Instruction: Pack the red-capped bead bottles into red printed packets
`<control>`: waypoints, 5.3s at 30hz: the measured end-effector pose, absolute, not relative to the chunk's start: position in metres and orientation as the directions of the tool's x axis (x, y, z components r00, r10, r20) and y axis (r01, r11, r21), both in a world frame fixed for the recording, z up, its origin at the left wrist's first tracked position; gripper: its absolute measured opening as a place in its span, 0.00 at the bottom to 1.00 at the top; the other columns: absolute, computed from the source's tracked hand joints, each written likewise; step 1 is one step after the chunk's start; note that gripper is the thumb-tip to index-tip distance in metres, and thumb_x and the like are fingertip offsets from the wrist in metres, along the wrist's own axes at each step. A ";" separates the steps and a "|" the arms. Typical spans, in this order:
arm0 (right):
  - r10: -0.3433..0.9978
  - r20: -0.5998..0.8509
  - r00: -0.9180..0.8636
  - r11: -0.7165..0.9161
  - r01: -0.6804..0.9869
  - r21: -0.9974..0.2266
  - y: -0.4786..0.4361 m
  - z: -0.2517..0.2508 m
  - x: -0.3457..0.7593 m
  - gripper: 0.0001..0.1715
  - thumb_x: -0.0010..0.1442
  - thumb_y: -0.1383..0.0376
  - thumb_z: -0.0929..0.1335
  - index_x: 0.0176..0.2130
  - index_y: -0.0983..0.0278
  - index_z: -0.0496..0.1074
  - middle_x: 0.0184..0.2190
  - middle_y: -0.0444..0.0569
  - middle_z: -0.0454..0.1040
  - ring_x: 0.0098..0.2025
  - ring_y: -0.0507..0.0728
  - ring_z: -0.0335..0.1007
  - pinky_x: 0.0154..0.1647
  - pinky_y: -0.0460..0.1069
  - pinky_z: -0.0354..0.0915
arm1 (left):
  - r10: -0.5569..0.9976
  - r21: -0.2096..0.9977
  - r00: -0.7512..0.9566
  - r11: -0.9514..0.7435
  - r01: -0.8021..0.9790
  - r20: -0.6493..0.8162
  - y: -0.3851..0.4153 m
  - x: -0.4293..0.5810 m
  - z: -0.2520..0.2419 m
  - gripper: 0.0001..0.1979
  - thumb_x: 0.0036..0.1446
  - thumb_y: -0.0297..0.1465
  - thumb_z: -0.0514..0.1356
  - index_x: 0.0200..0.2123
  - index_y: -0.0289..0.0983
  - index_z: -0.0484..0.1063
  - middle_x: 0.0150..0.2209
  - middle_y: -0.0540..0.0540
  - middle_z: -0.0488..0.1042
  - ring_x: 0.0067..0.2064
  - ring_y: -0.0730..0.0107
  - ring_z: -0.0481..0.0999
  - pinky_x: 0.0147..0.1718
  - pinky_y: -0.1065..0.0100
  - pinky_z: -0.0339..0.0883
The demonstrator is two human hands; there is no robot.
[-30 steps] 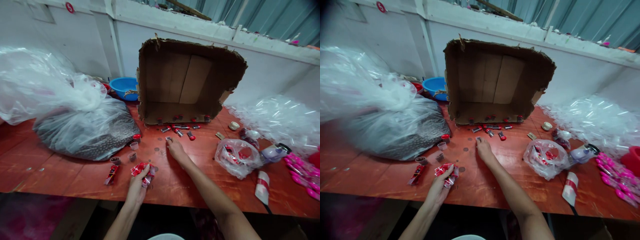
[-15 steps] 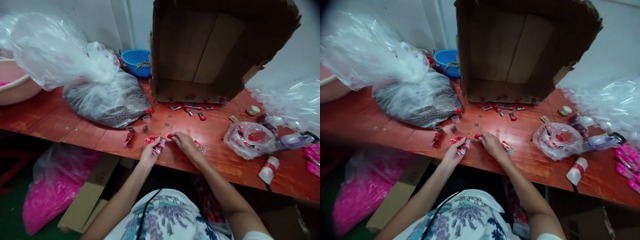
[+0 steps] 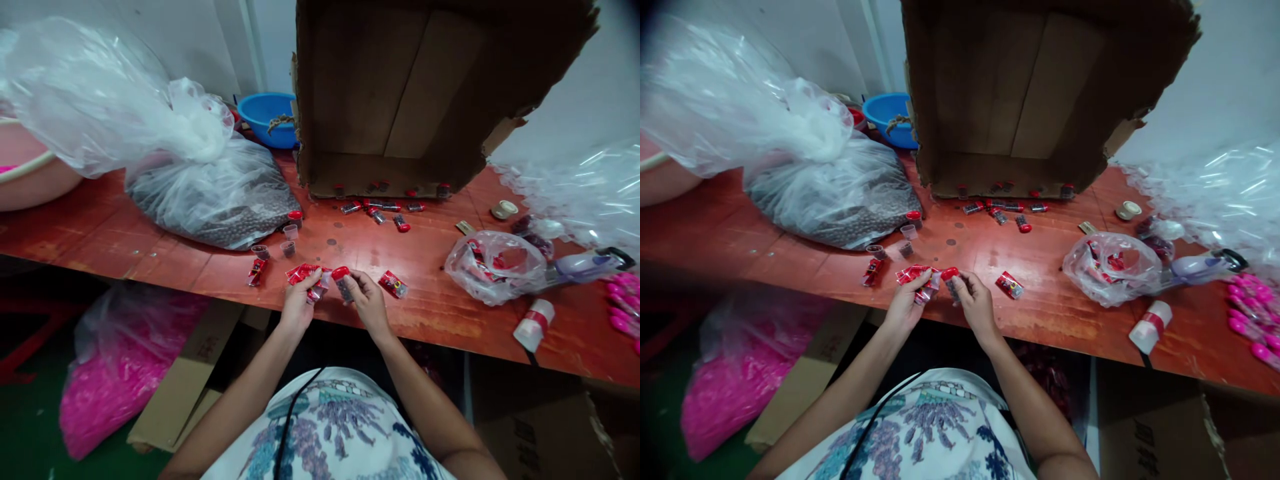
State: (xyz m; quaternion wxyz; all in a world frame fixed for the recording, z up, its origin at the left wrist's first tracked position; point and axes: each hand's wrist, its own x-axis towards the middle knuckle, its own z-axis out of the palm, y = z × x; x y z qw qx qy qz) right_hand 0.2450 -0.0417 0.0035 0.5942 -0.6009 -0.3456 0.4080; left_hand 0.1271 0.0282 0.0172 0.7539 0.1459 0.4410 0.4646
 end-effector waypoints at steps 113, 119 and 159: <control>0.938 0.165 0.304 0.043 0.372 -0.927 -0.033 0.003 0.263 0.20 0.56 0.67 0.67 0.49 0.57 0.71 0.36 0.45 0.75 0.38 0.54 0.71 0.39 0.48 0.67 | 0.784 0.690 0.398 0.614 -0.383 -0.477 0.027 0.147 0.007 0.14 0.32 0.24 0.71 0.28 0.31 0.77 0.27 0.45 0.79 0.28 0.67 0.78 0.31 0.70 0.73; 0.989 0.147 -0.024 0.144 0.415 -0.898 0.000 0.017 0.275 0.20 0.61 0.68 0.63 0.52 0.56 0.69 0.36 0.43 0.77 0.37 0.53 0.74 0.38 0.46 0.67 | 0.809 0.702 0.325 0.587 -0.404 -0.489 0.042 0.133 0.004 0.15 0.31 0.24 0.72 0.27 0.32 0.76 0.25 0.46 0.78 0.27 0.69 0.78 0.28 0.72 0.72; 0.916 -0.146 0.373 -0.109 -0.118 -0.987 -0.051 0.007 0.240 0.23 0.53 0.60 0.69 0.49 0.62 0.73 0.36 0.46 0.76 0.30 0.51 0.68 0.27 0.45 0.69 | 0.784 0.572 0.201 0.578 -0.583 -0.587 0.038 0.130 0.011 0.08 0.39 0.23 0.69 0.25 0.33 0.73 0.23 0.50 0.76 0.24 0.74 0.74 0.25 0.72 0.67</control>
